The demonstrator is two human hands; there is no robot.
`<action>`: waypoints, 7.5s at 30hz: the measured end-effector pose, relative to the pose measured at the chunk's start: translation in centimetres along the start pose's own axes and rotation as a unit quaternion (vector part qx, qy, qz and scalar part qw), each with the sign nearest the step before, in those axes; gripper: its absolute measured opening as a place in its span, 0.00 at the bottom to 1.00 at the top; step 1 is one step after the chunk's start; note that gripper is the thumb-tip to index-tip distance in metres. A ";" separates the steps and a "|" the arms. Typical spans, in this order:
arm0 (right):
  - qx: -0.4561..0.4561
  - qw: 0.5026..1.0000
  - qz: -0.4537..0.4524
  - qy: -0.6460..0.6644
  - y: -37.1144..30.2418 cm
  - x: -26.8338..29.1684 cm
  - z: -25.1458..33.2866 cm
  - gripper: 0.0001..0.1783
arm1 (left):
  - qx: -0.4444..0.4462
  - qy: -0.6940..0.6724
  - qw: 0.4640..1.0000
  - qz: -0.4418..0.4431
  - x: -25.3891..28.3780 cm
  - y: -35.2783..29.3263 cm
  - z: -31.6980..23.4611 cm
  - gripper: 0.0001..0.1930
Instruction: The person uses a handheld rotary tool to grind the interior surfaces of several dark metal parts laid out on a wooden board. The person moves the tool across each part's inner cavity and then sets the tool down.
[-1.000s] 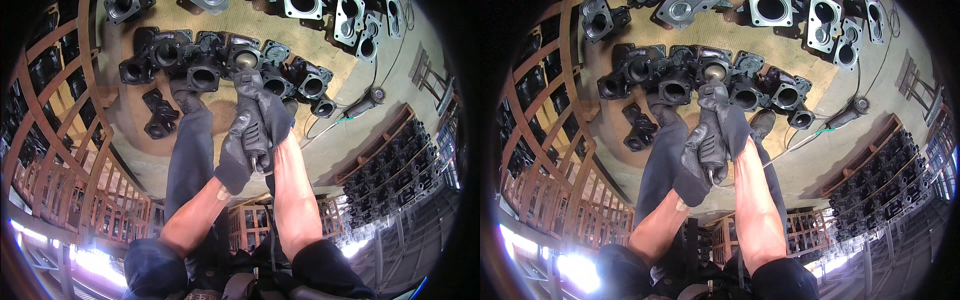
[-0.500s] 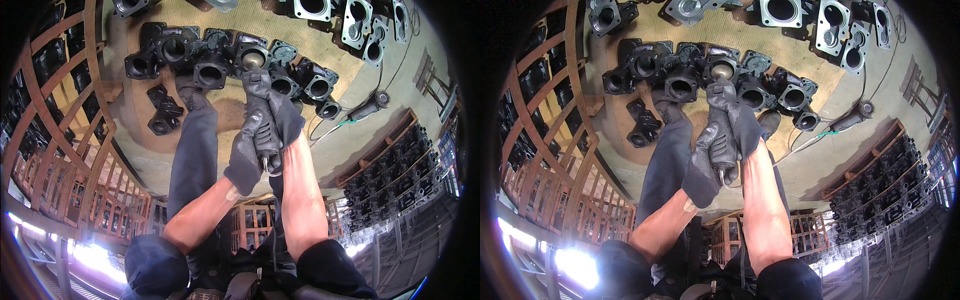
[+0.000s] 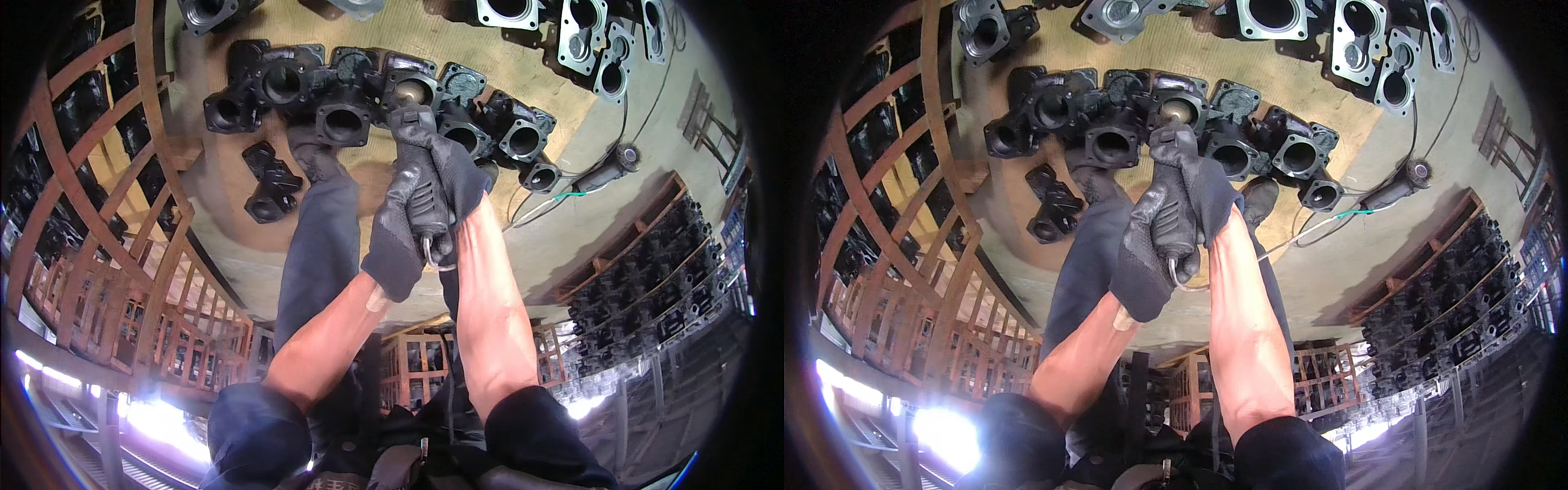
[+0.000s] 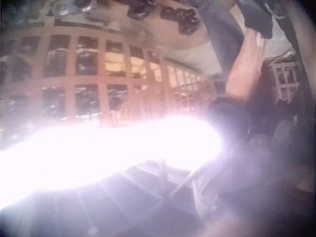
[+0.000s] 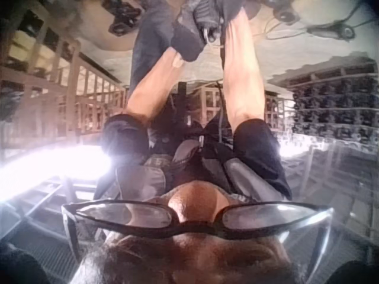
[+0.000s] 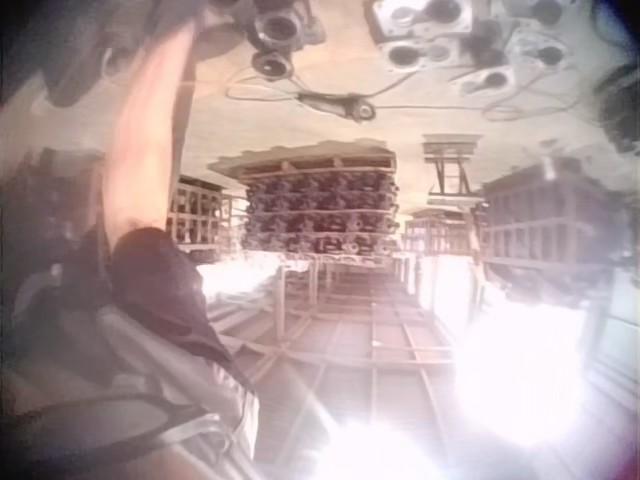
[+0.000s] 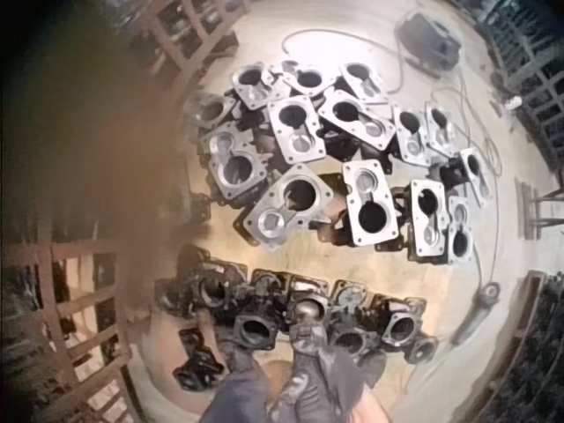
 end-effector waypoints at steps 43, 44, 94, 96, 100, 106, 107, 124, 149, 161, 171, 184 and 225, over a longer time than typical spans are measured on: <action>0.076 0.995 -0.055 0.020 5.2 1.8 0.5 0.15 | 0.002 0.067 0.997 -0.023 -1.2 1.1 -2.1 0.18; 0.092 0.995 -0.049 0.013 5.1 1.9 0.5 0.15 | -0.004 0.078 0.997 0.003 -1.2 0.7 -2.0 0.17; 0.034 0.992 -0.044 -0.110 0.7 1.7 -1.2 0.15 | -0.015 -0.034 0.995 0.098 1.1 -0.5 2.3 0.16; -0.004 0.995 -0.051 -0.091 2.1 2.4 -1.3 0.14 | -0.027 -0.043 0.990 0.131 -0.1 0.4 1.4 0.16; 0.013 0.996 -0.030 -0.085 2.1 0.6 -0.9 0.15 | -0.048 -0.055 0.997 0.040 1.3 1.5 0.5 0.15; -0.032 0.997 -0.029 -0.063 -4.0 -1.5 -3.5 0.22 | -0.067 -0.003 0.998 0.005 3.8 -2.9 2.4 0.17; -0.008 0.995 -0.038 -0.092 -4.7 -1.5 -3.5 0.20 | -0.064 -0.032 0.997 0.006 3.3 -4.1 2.8 0.17; -0.049 0.985 -0.041 -0.163 0.3 -4.9 -11.2 0.26 | -0.060 -0.057 0.997 -0.001 9.3 -7.1 -3.0 0.18; -0.075 0.987 -0.049 -0.137 1.8 -4.9 -11.5 0.24 | -0.057 -0.016 0.998 -0.011 9.4 -6.3 -4.1 0.20; -0.072 0.989 -0.044 -0.119 2.1 -4.6 -11.8 0.22 | -0.052 -0.069 0.996 -0.019 10.1 -6.0 -3.7 0.19; -0.033 0.991 -0.041 -0.120 3.2 -5.8 -10.1 0.17 | -0.063 -0.027 0.998 -0.011 10.0 -4.4 -5.5 0.18; -0.072 0.990 -0.064 -0.103 0.7 -6.0 -10.8 0.16 | -0.063 -0.014 0.997 -0.045 10.1 -6.6 -4.8 0.18; -0.073 0.995 -0.045 0.059 2.9 -5.9 -13.2 0.20 | -0.052 0.148 0.983 -0.099 9.3 -6.7 -7.6 0.20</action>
Point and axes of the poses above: each hand's wrist, its own y-axis towards the middle knuckle, its own x-axis out of the back of the hand, z = x × y, the point moved 10 cm from there along y, towards the middle knuckle, and after that the axes turned 2 degrees about y, right-handed, at the moved point
